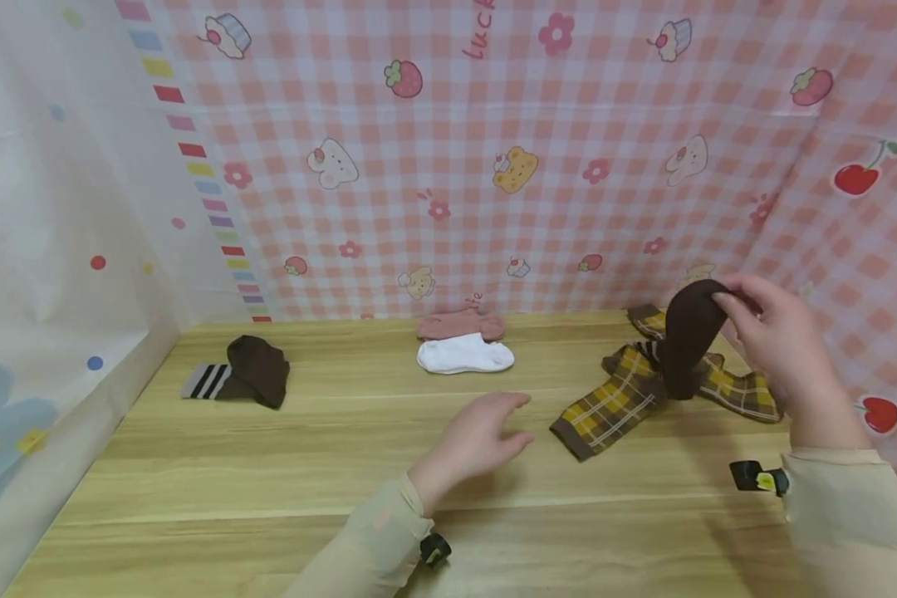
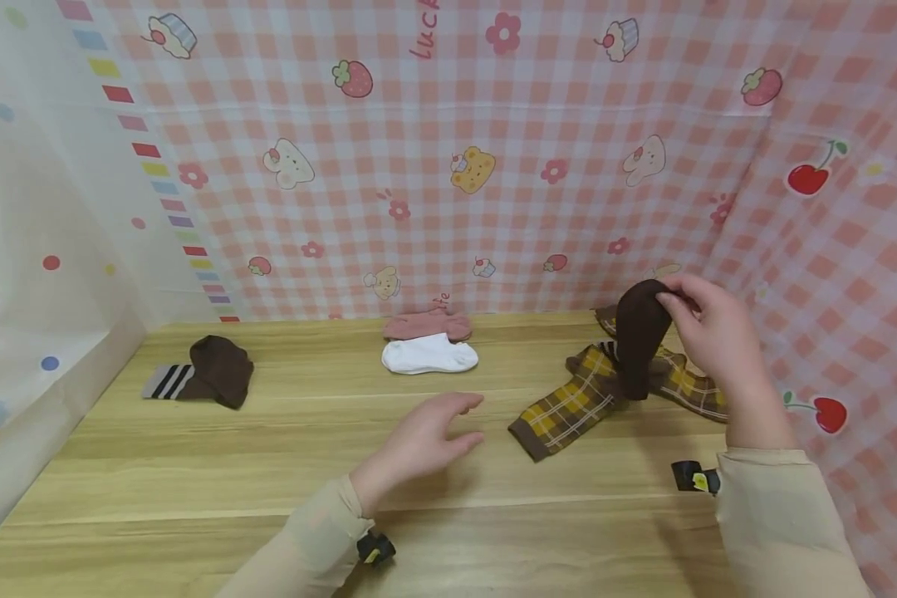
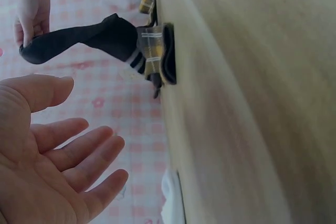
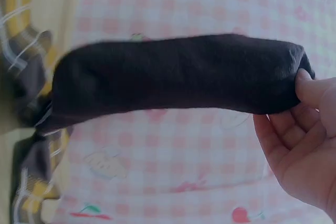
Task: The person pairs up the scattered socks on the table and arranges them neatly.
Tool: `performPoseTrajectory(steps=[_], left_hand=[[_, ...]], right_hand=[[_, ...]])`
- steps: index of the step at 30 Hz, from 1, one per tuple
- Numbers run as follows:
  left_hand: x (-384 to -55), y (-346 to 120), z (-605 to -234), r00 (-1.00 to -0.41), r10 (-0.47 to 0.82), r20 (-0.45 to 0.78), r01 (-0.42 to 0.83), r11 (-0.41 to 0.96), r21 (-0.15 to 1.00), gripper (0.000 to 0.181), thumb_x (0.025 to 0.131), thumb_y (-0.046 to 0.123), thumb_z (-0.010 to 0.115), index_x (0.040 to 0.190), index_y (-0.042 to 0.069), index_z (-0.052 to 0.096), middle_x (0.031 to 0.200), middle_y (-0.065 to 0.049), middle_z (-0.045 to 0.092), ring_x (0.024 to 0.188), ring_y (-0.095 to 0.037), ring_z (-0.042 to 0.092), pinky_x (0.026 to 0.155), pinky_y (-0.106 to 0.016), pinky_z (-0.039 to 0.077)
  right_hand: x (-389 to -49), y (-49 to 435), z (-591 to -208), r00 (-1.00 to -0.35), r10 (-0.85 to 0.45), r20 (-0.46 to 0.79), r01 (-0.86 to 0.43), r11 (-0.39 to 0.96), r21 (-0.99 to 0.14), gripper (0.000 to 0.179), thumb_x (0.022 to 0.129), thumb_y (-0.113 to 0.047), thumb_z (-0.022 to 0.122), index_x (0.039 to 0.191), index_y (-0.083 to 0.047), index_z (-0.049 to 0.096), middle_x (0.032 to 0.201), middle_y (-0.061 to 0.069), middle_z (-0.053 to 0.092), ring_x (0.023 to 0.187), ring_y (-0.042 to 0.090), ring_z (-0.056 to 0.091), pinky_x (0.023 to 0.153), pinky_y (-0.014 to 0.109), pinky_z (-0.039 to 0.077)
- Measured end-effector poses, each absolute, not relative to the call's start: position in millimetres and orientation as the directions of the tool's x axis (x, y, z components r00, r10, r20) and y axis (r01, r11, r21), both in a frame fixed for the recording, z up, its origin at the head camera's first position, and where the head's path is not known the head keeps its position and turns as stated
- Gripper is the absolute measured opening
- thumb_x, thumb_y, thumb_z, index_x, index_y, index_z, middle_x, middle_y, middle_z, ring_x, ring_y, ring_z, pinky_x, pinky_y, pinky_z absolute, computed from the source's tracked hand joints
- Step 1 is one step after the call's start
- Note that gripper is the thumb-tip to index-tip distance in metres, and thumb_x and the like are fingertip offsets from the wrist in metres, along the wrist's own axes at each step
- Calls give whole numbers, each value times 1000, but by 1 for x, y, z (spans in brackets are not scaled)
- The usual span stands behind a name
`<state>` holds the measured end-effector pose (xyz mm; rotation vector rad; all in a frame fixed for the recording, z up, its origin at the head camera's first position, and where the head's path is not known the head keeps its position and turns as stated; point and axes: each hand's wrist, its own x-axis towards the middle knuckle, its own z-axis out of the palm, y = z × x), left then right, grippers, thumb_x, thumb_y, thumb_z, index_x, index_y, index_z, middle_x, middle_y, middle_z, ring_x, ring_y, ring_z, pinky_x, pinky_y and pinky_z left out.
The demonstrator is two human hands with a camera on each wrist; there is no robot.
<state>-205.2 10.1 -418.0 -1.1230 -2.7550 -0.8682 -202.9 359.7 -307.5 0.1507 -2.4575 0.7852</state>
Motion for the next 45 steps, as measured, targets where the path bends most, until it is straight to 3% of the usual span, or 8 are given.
performPoseTrajectory(steps=[5,9,14,20,26,34,45], left_hand=[[-209,1,-413,-761,594,259,623,561,545,49,93,21,68,136,-1,56,133,-15,60,122,-28,57,105,-37,42],[-213,-6,-408,-784,552,284,595,538,596,49,93,19,68,135,-3,55,129,-16,63,115,-29,61,101,-40,46],[-219,-14,-407,-796,519,311,581,513,632,48,92,17,68,134,-3,56,123,-17,65,110,-30,63,97,-42,48],[-223,-19,-412,-810,505,299,556,497,667,47,92,16,69,133,-3,57,122,-17,65,108,-31,63,97,-42,48],[-229,-18,-421,-826,502,257,508,464,726,49,94,15,67,136,-5,53,123,-19,64,107,-31,65,96,-42,49],[-235,-7,-429,-866,464,187,416,459,786,56,93,21,69,139,-5,49,126,-19,63,112,-30,63,98,-41,48],[-244,8,-430,-881,430,199,407,472,782,57,93,24,69,138,-5,50,126,-17,63,113,-29,62,97,-38,48]], right_hand=[[-209,338,-300,-817,-60,574,-400,776,-487,13,98,-9,61,105,0,69,93,-8,64,78,-9,50,68,11,38],[-214,317,-305,-779,-240,579,-546,714,-438,10,94,3,63,99,-2,70,90,1,67,80,-6,55,71,9,41],[-220,294,-321,-753,-425,502,-635,669,-386,12,91,4,66,97,-6,71,89,3,68,77,4,58,67,19,47],[-228,274,-345,-738,-544,399,-673,633,-383,13,91,2,67,98,-8,71,92,1,70,80,8,62,67,33,52],[-234,261,-364,-758,-565,325,-652,647,-395,12,93,-5,67,100,-13,72,97,-1,71,85,13,65,72,36,53],[-236,262,-378,-824,-517,230,-561,693,-453,30,95,-9,66,124,-4,65,120,13,67,111,33,62,91,52,50],[-237,285,-383,-872,-429,235,-488,726,-486,31,97,-13,64,126,-3,64,121,15,67,110,34,63,91,53,50]])
